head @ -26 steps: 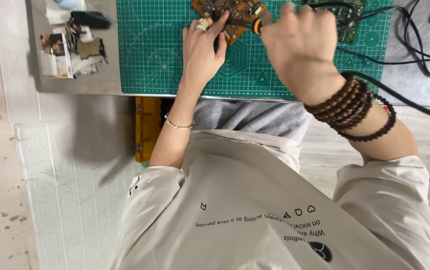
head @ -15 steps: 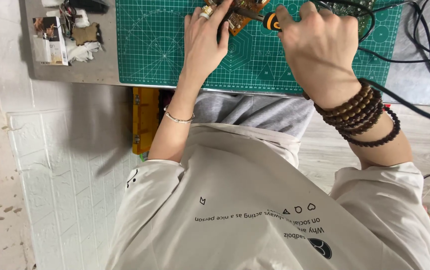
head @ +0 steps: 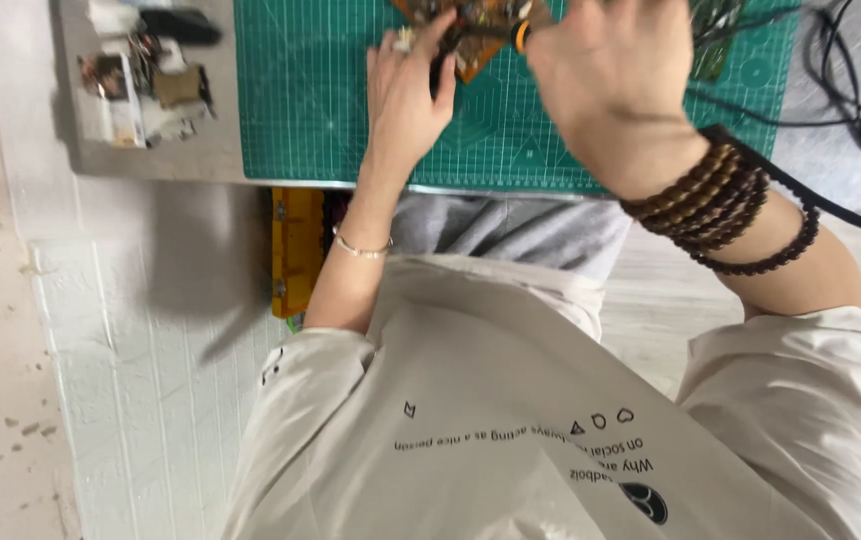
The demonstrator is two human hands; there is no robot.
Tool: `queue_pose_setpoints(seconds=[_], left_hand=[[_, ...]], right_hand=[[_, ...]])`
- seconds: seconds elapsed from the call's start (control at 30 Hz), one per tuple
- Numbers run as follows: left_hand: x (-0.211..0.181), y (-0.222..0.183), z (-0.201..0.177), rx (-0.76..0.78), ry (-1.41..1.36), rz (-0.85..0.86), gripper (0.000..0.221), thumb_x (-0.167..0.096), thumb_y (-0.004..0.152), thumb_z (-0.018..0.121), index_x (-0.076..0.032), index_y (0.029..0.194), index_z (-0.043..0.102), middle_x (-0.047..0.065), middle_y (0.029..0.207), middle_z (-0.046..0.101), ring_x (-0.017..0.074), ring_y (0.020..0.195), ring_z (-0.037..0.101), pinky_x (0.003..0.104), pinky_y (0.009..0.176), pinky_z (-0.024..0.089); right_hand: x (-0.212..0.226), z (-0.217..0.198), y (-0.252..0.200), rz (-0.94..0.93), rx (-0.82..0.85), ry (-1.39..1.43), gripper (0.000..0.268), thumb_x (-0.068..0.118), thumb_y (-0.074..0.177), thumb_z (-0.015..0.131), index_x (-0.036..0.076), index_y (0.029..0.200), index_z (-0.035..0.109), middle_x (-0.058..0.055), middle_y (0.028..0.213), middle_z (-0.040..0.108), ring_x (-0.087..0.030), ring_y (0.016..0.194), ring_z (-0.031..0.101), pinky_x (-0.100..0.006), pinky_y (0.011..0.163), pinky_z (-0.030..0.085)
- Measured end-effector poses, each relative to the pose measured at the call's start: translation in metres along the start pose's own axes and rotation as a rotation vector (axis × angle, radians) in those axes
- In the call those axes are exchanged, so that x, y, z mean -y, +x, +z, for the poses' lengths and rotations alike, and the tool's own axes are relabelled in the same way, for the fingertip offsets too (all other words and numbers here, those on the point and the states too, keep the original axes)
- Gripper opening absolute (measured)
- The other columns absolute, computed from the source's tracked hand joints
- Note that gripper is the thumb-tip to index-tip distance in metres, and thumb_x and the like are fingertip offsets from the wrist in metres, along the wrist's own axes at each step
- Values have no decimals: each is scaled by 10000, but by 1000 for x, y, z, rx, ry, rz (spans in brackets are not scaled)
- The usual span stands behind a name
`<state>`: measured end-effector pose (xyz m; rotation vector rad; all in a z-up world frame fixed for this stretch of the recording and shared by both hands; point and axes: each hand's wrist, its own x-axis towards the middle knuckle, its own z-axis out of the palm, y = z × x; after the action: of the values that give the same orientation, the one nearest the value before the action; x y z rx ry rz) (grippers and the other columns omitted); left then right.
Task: Repairing a circuit board using a soldering iron and a hand tool on a repair bench
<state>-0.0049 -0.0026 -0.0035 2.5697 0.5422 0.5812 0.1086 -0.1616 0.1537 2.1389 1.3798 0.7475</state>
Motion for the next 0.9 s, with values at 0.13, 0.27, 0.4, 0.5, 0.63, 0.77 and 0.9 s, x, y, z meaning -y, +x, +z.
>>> queue_pose_setpoints(seconds=[0.13,0.27,0.4,0.5,0.63,0.77,0.9], left_hand=[[-4,7,-4,-36,35,50,364,-195,961,577,-175,1325,572,87,1130,705,300,945,591,435,773,428],[-1,5,0,-31,83,84,369,-213,981,556,-187,1349,563,64,1102,700,283,913,567,424,748,416],[2,6,4,-9,102,93,368,-232,1010,493,-169,1364,568,95,972,728,295,934,569,421,766,409],[4,6,4,14,108,85,374,-228,1016,495,-157,1377,562,109,894,718,308,963,564,432,798,416],[-2,6,0,-17,137,129,359,-168,997,542,-127,1353,572,85,1140,694,297,976,553,456,801,446],[-2,6,2,-23,157,139,355,-181,1008,539,-119,1355,575,86,1022,689,283,932,535,433,768,420],[0,6,3,16,183,126,390,-180,1003,554,-134,1390,537,80,1161,701,294,1013,548,455,829,449]], right_hand=[[0,9,8,-106,158,123,126,144,911,637,247,847,672,53,691,599,-159,606,636,-271,433,403],[-9,20,-2,-102,81,91,171,260,1050,572,279,926,688,103,598,484,-102,468,520,-250,397,322],[-18,40,-17,-71,-167,125,341,243,820,652,446,1091,693,139,625,469,-71,460,502,-236,396,320],[-21,43,-21,-77,-222,165,419,182,753,650,442,1078,703,135,616,399,-59,439,404,-219,399,292],[-16,46,-21,-52,-217,196,220,217,753,648,393,882,676,126,587,420,-78,424,425,-241,399,279],[-13,36,-13,-47,-176,161,298,207,826,598,428,996,702,133,544,402,-76,388,446,-245,416,286],[-12,37,-11,-52,-72,177,266,204,907,602,433,1010,689,132,523,414,-95,370,456,-260,408,284]])
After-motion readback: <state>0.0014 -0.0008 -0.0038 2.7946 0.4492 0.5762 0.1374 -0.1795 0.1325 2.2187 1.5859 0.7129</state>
